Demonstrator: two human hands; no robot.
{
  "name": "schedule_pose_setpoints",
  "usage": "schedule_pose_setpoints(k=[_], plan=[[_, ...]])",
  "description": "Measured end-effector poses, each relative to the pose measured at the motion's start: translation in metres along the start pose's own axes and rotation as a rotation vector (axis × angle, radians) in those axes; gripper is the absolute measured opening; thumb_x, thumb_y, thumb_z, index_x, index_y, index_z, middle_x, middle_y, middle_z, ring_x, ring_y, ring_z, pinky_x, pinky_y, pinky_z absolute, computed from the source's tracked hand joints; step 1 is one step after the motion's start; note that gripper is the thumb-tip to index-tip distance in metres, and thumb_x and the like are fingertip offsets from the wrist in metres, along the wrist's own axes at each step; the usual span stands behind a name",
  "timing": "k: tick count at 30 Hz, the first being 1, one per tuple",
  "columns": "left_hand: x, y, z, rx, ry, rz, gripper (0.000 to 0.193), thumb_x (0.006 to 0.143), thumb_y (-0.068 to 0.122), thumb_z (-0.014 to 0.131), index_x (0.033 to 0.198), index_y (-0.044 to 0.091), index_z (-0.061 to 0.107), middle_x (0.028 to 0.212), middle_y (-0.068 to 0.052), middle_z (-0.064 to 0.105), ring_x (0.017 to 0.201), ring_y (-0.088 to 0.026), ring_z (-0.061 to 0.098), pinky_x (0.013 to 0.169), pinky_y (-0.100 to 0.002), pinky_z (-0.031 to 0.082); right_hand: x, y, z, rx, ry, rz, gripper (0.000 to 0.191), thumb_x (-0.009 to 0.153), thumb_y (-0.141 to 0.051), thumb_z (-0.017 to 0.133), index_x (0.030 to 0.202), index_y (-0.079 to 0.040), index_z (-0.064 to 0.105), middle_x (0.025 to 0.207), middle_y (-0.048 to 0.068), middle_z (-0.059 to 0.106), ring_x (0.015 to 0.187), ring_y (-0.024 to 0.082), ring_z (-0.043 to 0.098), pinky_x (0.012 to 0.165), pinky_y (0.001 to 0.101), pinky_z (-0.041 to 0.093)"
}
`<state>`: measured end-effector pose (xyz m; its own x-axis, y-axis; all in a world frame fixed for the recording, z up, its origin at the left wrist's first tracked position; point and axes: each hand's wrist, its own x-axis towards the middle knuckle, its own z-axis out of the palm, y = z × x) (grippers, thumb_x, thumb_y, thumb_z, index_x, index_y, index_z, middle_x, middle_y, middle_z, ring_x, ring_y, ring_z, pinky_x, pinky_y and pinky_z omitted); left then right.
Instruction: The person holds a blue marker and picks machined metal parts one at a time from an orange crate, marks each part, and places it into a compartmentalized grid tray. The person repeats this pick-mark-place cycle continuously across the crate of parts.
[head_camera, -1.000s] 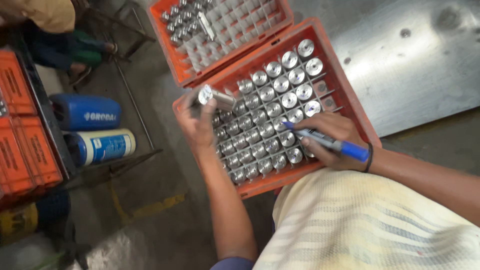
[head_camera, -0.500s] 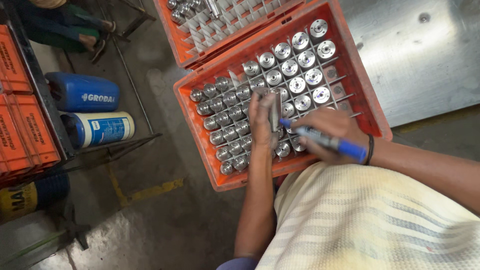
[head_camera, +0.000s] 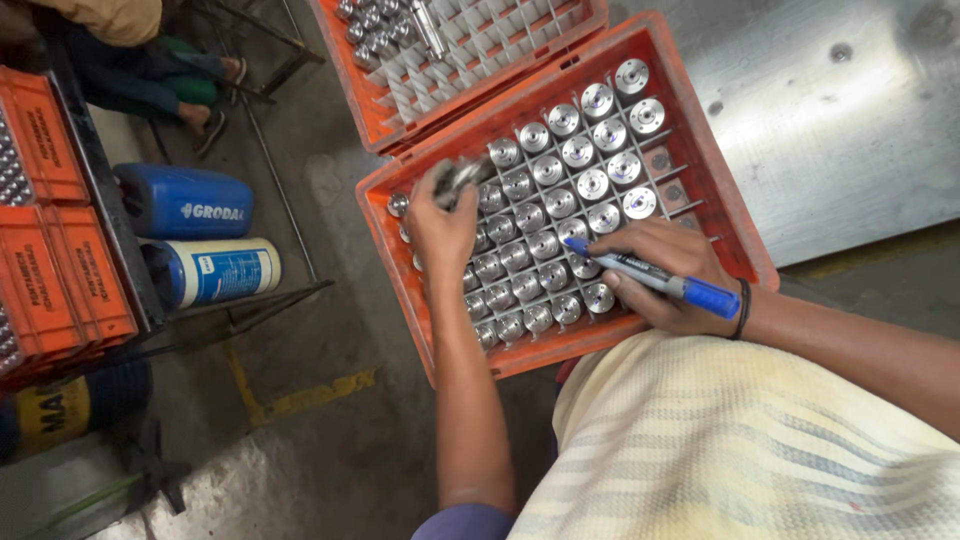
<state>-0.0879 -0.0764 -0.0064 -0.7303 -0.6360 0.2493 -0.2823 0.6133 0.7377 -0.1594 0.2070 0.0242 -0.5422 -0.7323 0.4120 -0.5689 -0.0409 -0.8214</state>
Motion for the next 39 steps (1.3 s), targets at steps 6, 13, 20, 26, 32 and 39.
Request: schedule_pose_setpoints(k=[6,13,20,26,32,39], plan=[[-0.002,0.005,0.011,0.613,-0.069,0.076,0.054,0.052,0.033,0.097,0.089,-0.001,0.078,0.094,-0.018,0.073,0.083,-0.033,0.071,0.068,-0.048,0.055,-0.001,0.004,0.0,-0.045,0.019,0.019,0.024,0.087,-0.01,0.071,0.11,-0.002,0.069,0.095,0.013,0.074,0.085,0.025,0.072,0.074,0.0366,0.056],[0.001,0.021,-0.033,-0.272,-0.168,-0.149,0.044,0.074,0.034,0.081,0.105,0.004,0.075,0.097,-0.01,0.073,0.083,-0.019,0.072,0.074,-0.035,0.061,0.005,0.0,-0.006,-0.015,0.055,0.053,0.028,0.087,-0.008,0.07,0.114,-0.002,0.068,0.098,0.013,0.072,0.085,0.025,0.072,0.074,0.0354,0.057],[-0.061,0.024,0.05,-0.926,-0.232,-0.576,0.049,0.103,0.04,0.05,0.13,0.001,0.058,0.103,-0.009,0.067,0.08,-0.016,0.062,0.068,-0.03,0.054,0.014,0.004,0.007,-0.092,-0.116,-0.198,0.027,0.08,-0.009,0.075,0.106,-0.006,0.071,0.086,0.01,0.072,0.074,0.027,0.067,0.069,0.0422,0.053],[-0.075,0.026,0.06,-1.066,-0.184,-0.538,0.05,0.105,0.039,0.054,0.128,-0.006,0.06,0.105,-0.009,0.069,0.091,-0.016,0.064,0.077,-0.029,0.054,0.001,-0.001,0.013,0.005,-0.091,-0.129,0.026,0.085,-0.012,0.072,0.11,-0.006,0.069,0.093,0.011,0.074,0.082,0.025,0.072,0.074,0.0378,0.057],[-0.072,0.028,0.06,-1.093,-0.222,-0.527,0.044,0.09,0.023,0.068,0.126,0.003,0.05,0.088,-0.012,0.063,0.066,-0.02,0.064,0.058,-0.037,0.056,0.0,-0.002,0.011,0.027,-0.099,-0.119,0.027,0.084,-0.01,0.072,0.11,-0.005,0.069,0.092,0.011,0.074,0.08,0.024,0.072,0.073,0.0374,0.056],[-0.049,0.026,0.025,-0.017,-0.185,-0.403,0.031,0.106,0.034,0.055,0.115,0.005,0.061,0.083,-0.014,0.07,0.07,-0.026,0.068,0.064,-0.041,0.054,0.003,-0.008,0.009,-0.007,-0.073,-0.061,0.026,0.084,-0.009,0.073,0.109,-0.003,0.068,0.09,0.011,0.072,0.08,0.025,0.07,0.072,0.0375,0.054]])
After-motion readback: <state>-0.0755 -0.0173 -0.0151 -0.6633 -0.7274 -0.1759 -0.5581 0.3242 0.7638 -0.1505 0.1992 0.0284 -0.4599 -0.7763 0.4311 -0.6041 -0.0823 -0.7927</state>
